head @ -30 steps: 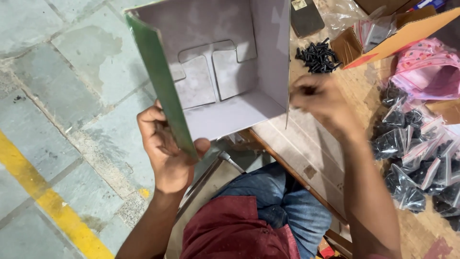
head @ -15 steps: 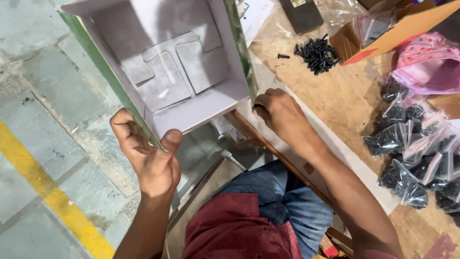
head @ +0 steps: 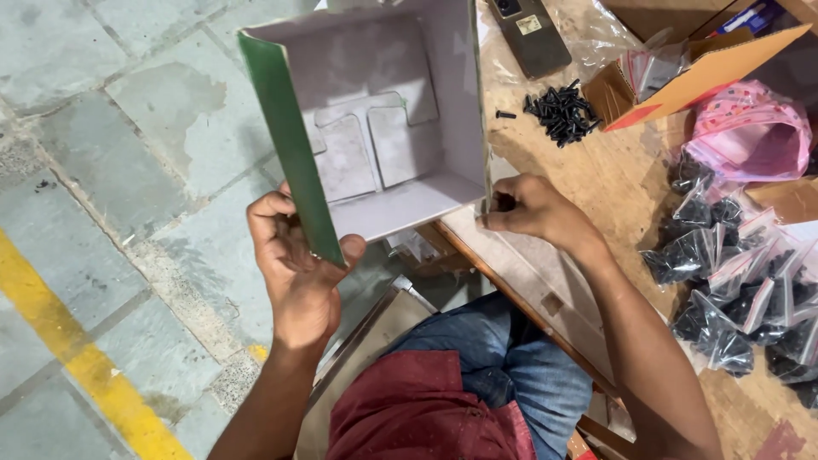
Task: The person counts black screws and plastic brackets on a workbench, opens a green product box, and places hardware into small clear plastic bags. They press the bags closed and set the filled bags with the others on the bench.
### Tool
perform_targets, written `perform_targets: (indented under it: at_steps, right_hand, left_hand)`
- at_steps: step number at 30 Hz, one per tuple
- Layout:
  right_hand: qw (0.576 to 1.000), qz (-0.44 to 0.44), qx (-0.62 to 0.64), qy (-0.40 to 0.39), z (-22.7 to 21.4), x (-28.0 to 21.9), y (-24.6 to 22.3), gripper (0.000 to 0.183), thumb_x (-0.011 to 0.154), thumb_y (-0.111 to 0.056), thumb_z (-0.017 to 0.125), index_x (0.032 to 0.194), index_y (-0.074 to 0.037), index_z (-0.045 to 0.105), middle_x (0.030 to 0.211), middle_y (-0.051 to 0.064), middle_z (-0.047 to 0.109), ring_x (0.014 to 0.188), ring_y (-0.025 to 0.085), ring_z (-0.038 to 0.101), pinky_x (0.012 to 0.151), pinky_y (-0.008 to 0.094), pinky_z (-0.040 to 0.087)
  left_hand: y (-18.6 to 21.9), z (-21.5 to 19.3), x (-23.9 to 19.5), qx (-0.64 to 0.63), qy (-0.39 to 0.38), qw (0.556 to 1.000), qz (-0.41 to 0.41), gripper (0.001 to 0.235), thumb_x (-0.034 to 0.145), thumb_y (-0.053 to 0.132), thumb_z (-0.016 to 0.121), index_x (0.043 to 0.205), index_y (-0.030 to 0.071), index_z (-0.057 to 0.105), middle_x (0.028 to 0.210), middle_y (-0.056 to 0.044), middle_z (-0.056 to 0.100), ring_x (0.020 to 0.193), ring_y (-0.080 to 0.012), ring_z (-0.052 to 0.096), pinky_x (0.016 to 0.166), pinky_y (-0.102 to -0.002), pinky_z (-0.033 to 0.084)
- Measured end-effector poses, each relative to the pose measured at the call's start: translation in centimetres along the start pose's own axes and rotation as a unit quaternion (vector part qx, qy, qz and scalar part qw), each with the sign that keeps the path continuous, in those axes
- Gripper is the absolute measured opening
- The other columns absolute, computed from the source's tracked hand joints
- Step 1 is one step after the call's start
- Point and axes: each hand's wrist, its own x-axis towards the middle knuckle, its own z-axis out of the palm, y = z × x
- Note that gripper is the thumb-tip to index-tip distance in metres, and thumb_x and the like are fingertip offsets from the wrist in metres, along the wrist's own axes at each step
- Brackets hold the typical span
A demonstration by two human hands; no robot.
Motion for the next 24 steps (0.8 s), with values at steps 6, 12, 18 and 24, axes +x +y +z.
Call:
perform_targets:
  at_steps: [6, 12, 18, 24]
  right_hand:
    - [0.996, -0.005, 0.004, 0.084, -3.2, -2.3, 2.2, 0.016, 0.086, -0.018, 0.07, 0.09, -0.003, 0.076, 0.063, 0.005, 0.055, 0.054, 0.015, 0.046, 0.048, 0.03, 0.034]
    - [0.967, -0.143, 0.139, 0.16, -7.9, -6.9, -10.3, 0.018, 0.089, -0.015, 0.071, 0.1, 0.0, 0.072, 0.08, 0.0, 0.067, 0.062, 0.004, 0.051, 0.054, 0.02, 0.035]
    - [0.955, -0.218, -0.137, 0.145, -6.6, -5.1, -20.8, 0.014, 0.091, -0.011, 0.078, 0.09, -0.001, 0.07, 0.071, 0.003, 0.061, 0.06, 0.009, 0.052, 0.052, 0.027, 0.039]
    - [0.945, -0.226, -0.197, 0.13, -3.2, 0.3, -19.6, 0.023, 0.088, -0.019, 0.081, 0.093, 0.0, 0.068, 0.078, 0.015, 0.067, 0.068, 0.027, 0.066, 0.064, 0.039, 0.051]
  left_hand:
    - [0.3, 0.2, 0.2, -0.009, 0.029, 0.992, -0.125, 0.062, 0.079, -0.002, 0.08, 0.125, 0.011, 0.042, 0.118, -0.004, 0.048, 0.113, -0.0158, 0.049, 0.099, -0.039, 0.049]
    - [0.3, 0.5, 0.2, 0.0, 0.013, 0.991, -0.133, 0.056, 0.085, -0.001, 0.077, 0.126, 0.011, 0.042, 0.116, -0.007, 0.051, 0.112, -0.0166, 0.05, 0.1, -0.035, 0.049]
    - [0.3, 1.7, -0.1, 0.017, -0.002, 0.992, -0.124, 0.057, 0.083, -0.003, 0.077, 0.126, 0.01, 0.042, 0.12, -0.006, 0.049, 0.114, -0.0179, 0.05, 0.098, -0.037, 0.048]
    - [0.3, 3.2, -0.4, 0.001, -0.019, 0.994, -0.109, 0.057, 0.085, -0.002, 0.078, 0.126, 0.009, 0.041, 0.126, -0.008, 0.05, 0.118, -0.0198, 0.049, 0.104, -0.038, 0.045]
